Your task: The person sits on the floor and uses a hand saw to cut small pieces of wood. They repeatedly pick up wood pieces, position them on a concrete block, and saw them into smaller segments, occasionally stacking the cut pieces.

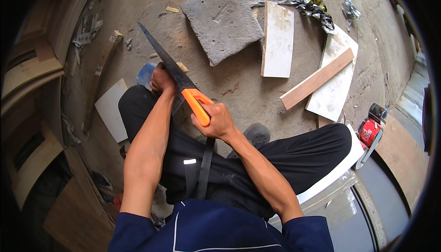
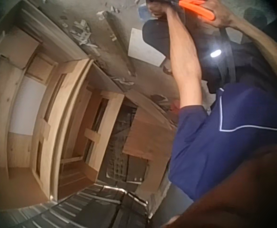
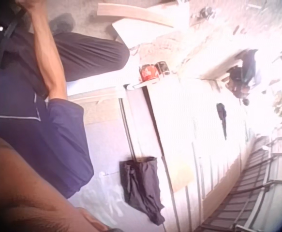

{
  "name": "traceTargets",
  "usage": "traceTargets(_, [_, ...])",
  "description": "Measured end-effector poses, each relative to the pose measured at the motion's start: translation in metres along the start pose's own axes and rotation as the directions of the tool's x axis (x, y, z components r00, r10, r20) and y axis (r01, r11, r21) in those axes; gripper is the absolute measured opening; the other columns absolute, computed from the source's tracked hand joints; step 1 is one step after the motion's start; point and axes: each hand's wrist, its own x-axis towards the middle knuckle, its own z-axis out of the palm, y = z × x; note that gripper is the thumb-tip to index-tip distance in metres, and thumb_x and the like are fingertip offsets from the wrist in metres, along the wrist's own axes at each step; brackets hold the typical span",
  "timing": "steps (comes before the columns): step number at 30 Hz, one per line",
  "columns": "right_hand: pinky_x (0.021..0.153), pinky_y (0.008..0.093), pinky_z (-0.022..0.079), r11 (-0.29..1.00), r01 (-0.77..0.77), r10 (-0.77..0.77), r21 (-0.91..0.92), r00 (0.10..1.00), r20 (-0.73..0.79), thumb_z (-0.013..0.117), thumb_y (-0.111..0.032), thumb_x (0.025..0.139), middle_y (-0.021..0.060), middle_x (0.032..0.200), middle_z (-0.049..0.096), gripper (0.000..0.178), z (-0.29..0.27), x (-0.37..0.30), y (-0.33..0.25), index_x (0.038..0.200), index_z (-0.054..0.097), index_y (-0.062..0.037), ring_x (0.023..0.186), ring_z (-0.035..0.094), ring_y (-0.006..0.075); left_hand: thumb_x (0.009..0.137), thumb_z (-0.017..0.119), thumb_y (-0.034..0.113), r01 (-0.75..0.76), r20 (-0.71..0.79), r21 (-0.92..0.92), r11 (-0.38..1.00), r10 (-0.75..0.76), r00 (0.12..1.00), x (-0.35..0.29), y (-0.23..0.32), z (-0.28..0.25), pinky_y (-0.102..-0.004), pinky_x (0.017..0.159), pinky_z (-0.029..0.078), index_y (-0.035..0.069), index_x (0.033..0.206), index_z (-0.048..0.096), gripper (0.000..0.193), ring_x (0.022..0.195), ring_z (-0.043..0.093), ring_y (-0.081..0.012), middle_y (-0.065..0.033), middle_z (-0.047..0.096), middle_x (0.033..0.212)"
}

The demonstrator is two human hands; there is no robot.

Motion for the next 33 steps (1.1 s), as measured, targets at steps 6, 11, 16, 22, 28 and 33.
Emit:
traceTargets(6, [0.050,0.0412,0.046,1.000,0.011,-0.011,0.000,1.000,-0.004,0.069,-0.020,0.074,0.0130,0.056,0.056,0.022,0.001,0.000,0.004,0.064,0.057,-0.0045,0.051,0.056,0.0341,0.084,0.054,0.023,0.041,-0.062,0.078,0.996,-0.036,0.997,-0.003,0.006,-0.004,-0.0416,0.061,0.039,0.012,0.074,0.070,0.021,0.067,0.065,-0.0327,-0.0147,0.066,0.073])
traceTargets(11, [0.050,0.0411,0.045,0.999,0.018,-0.018,0.047,1.000,0.001,0.068,-0.020,0.074,0.0136,0.056,0.056,0.021,-0.002,0.002,0.004,0.065,0.058,-0.0041,0.051,0.056,0.0343,0.082,0.057,0.023,0.034,-0.087,0.055,0.998,-0.029,0.996,-0.007,0.014,-0.008,-0.0421,0.060,0.039,0.010,0.072,0.068,0.021,0.064,0.063,-0.0335,-0.0162,0.065,0.073])
traceTargets(16, [0.051,0.0409,0.046,1.000,0.023,-0.023,0.015,0.999,0.038,0.068,-0.019,0.073,0.0140,0.056,0.056,0.020,-0.006,0.006,0.001,0.065,0.058,-0.0037,0.052,0.056,0.0350,0.082,0.059,0.027,-0.019,-0.100,-0.062,0.998,0.012,0.995,-0.004,0.003,-0.005,-0.0440,0.058,0.039,0.008,0.070,0.068,0.023,0.061,0.061,-0.0355,-0.0175,0.064,0.072])
traceTargets(22, [0.052,0.0401,0.047,0.999,-0.039,0.038,0.010,0.997,0.065,0.068,-0.018,0.071,0.0139,0.057,0.056,0.019,-0.015,0.002,0.004,0.066,0.058,-0.0030,0.053,0.057,0.0354,0.083,0.056,0.035,0.076,-0.038,-0.035,0.996,-0.077,0.996,-0.010,0.032,-0.021,-0.0441,0.060,0.041,0.008,0.076,0.072,0.032,0.067,0.064,-0.0362,-0.0191,0.066,0.074])
traceTargets(28, [0.050,0.0381,0.044,0.997,-0.075,0.070,0.033,0.987,0.144,0.068,-0.010,0.071,0.0136,0.059,0.055,0.012,-0.052,-0.064,-0.004,0.071,0.059,-0.0009,0.050,0.055,0.0335,0.085,0.051,0.039,0.122,-0.087,-0.036,0.992,-0.125,0.988,-0.008,0.028,-0.018,-0.0451,0.063,0.042,0.008,0.077,0.073,0.038,0.070,0.064,-0.0374,-0.0197,0.066,0.072])
traceTargets(33, [0.050,0.0388,0.047,0.999,-0.030,0.035,-0.040,0.991,0.132,0.067,-0.014,0.069,0.0130,0.060,0.059,0.014,-0.050,-0.053,-0.014,0.067,0.058,-0.0033,0.054,0.059,0.0328,0.085,0.056,0.036,0.088,-0.066,-0.062,0.994,-0.092,0.994,-0.007,0.018,-0.014,-0.0457,0.064,0.043,0.007,0.076,0.072,0.034,0.069,0.065,-0.0357,-0.0174,0.068,0.073])
